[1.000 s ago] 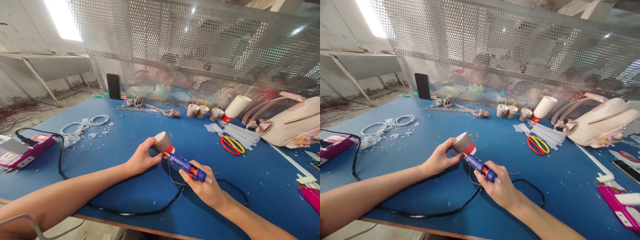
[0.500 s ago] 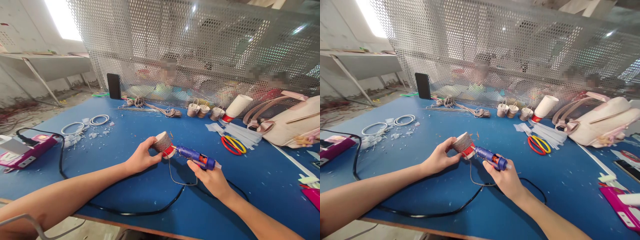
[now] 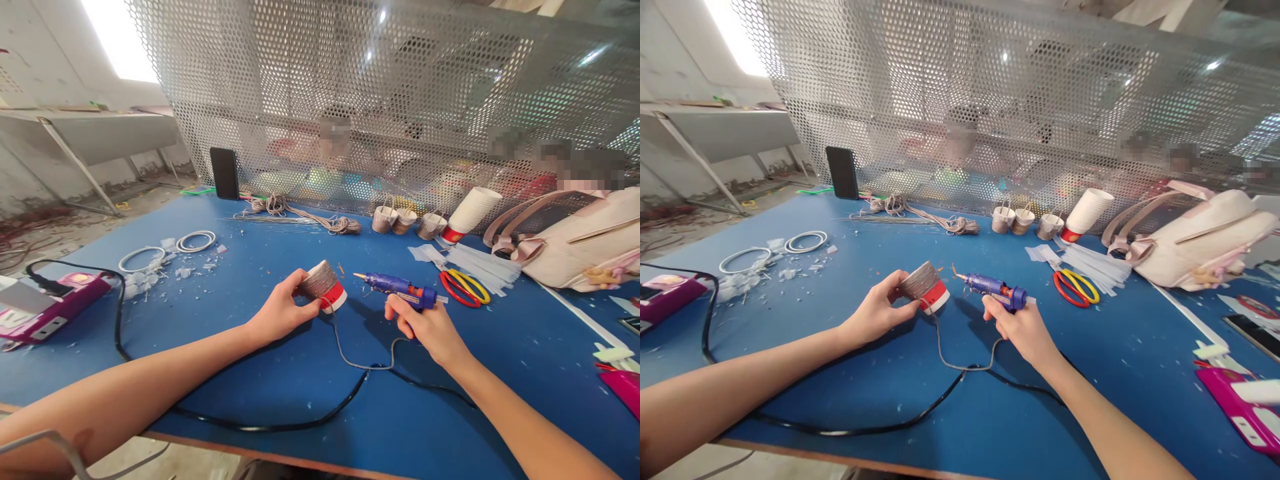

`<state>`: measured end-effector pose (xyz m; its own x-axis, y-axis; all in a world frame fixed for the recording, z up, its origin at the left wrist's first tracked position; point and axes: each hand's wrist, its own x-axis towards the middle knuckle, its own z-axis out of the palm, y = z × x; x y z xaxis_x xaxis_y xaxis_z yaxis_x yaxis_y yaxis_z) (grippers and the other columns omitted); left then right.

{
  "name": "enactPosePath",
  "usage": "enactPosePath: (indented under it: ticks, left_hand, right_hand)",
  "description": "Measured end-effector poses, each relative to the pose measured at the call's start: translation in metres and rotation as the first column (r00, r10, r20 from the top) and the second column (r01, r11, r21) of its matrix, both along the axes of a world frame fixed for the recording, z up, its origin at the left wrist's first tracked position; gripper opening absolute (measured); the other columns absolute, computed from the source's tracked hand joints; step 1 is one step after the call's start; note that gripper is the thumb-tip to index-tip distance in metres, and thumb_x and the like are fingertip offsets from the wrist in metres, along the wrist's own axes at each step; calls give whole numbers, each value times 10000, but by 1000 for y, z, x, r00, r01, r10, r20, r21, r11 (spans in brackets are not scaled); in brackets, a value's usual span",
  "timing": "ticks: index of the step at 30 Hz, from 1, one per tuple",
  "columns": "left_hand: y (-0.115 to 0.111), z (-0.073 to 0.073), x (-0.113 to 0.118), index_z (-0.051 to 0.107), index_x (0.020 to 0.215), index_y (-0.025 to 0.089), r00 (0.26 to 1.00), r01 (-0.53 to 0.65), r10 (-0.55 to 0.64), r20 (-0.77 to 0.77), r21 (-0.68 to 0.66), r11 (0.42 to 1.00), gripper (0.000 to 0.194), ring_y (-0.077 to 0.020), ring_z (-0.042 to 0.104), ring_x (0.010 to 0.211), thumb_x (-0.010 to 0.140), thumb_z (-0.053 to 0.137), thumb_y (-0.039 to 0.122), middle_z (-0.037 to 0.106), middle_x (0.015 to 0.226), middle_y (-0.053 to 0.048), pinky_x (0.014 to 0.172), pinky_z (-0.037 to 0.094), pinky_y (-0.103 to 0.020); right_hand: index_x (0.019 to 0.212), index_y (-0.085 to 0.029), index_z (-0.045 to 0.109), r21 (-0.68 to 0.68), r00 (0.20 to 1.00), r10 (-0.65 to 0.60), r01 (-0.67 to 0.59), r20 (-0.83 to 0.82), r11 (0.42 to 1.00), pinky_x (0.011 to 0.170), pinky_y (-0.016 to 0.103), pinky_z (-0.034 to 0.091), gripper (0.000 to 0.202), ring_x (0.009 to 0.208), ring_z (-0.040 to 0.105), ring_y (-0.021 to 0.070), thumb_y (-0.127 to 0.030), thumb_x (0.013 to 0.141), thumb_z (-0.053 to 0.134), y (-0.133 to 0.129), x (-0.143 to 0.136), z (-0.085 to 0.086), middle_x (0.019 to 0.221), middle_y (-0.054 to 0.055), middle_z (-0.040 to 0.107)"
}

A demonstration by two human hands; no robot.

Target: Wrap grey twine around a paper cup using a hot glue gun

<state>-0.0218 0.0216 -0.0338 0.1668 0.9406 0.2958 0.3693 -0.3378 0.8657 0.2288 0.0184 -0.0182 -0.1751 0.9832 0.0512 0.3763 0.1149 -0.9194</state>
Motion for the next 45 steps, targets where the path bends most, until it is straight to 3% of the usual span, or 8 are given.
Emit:
enactPosePath:
  ticks: [9, 14, 19, 24, 30, 34, 39, 45]
  left_hand:
    - [-1, 1, 1, 487, 805, 190, 999, -40, 39, -27, -40, 998, 153, -136, 531, 698, 709, 589, 252, 549, 732, 24, 684, 477, -277]
    - [-3, 2, -1, 514, 813, 181, 998, -46, 46, -36, -5, 999, 145, -147, 559, 734, 724, 592, 265, 590, 773, 6, 715, 479, -290]
    - [-7, 5, 1, 502, 803, 181, 994, -80, 83, -76, 47, 996, 163, -139, 538, 716, 736, 590, 300, 584, 773, 3, 690, 454, -274]
    - [-13, 7, 2, 493, 802, 183, 985, -101, 123, -124, 168, 981, 141, -124, 487, 672, 744, 573, 283, 542, 735, 17, 653, 427, -258]
    - [-15, 10, 1, 492, 786, 186, 972, -101, 159, -172, 305, 947, 117, -129, 475, 678, 753, 559, 276, 529, 745, 8, 638, 412, -252]
    - [-14, 12, 1, 482, 750, 185, 966, -124, 177, -188, 263, 957, 114, -126, 454, 649, 737, 543, 280, 503, 707, 18, 616, 395, -250]
    - [-16, 13, 6, 458, 684, 182, 977, -86, 81, -195, -16, 996, 157, -112, 427, 605, 721, 556, 300, 465, 636, 46, 561, 354, -228]
    - [-20, 16, 9, 467, 709, 172, 998, 51, -55, -7, -264, 963, 153, -89, 394, 580, 724, 556, 296, 413, 613, 70, 541, 342, -206]
  right_hand:
    - [688, -174, 656, 162, 901, -218, 168, 374, 972, 485, 281, 401, 402, 529, 575, 199, -555, 737, 540, 47, 14, -22, 528, 25, 599]
    - [802, -179, 652, 190, 875, -233, 165, 424, 968, 573, 321, 458, 403, 637, 615, 225, -561, 675, 626, 41, 33, -2, 699, 60, 663]
    - [945, -206, 580, 587, 872, -488, 374, 43, 719, 846, 396, 466, 330, 897, 591, 216, -471, 751, 614, 0, 31, 37, 972, 81, 621]
    - [998, -202, 558, 74, 966, -25, 45, -258, 996, 854, 355, 499, 374, 963, 616, 201, -346, 681, 695, -20, -34, 23, 1012, 85, 637]
    - [871, -157, 573, -426, 752, 25, -400, -659, 812, 609, 243, 490, 323, 680, 603, 116, -284, 628, 744, -15, -83, 0, 802, 17, 598]
    - [832, -159, 551, -502, 874, 45, -320, -485, 804, 380, 171, 232, 270, 423, 350, 18, -321, 688, 712, -15, -72, 7, 694, -31, 549]
    - [761, -178, 613, 31, 977, 193, -196, 89, 980, 526, 223, 371, 100, 565, 475, 91, -264, 807, 589, -11, -56, 5, 659, -15, 574]
    - [761, -185, 653, 555, 925, 39, -260, 378, 790, 547, 220, 376, 110, 552, 483, 89, -187, 837, 574, -7, -59, 5, 674, -9, 579]
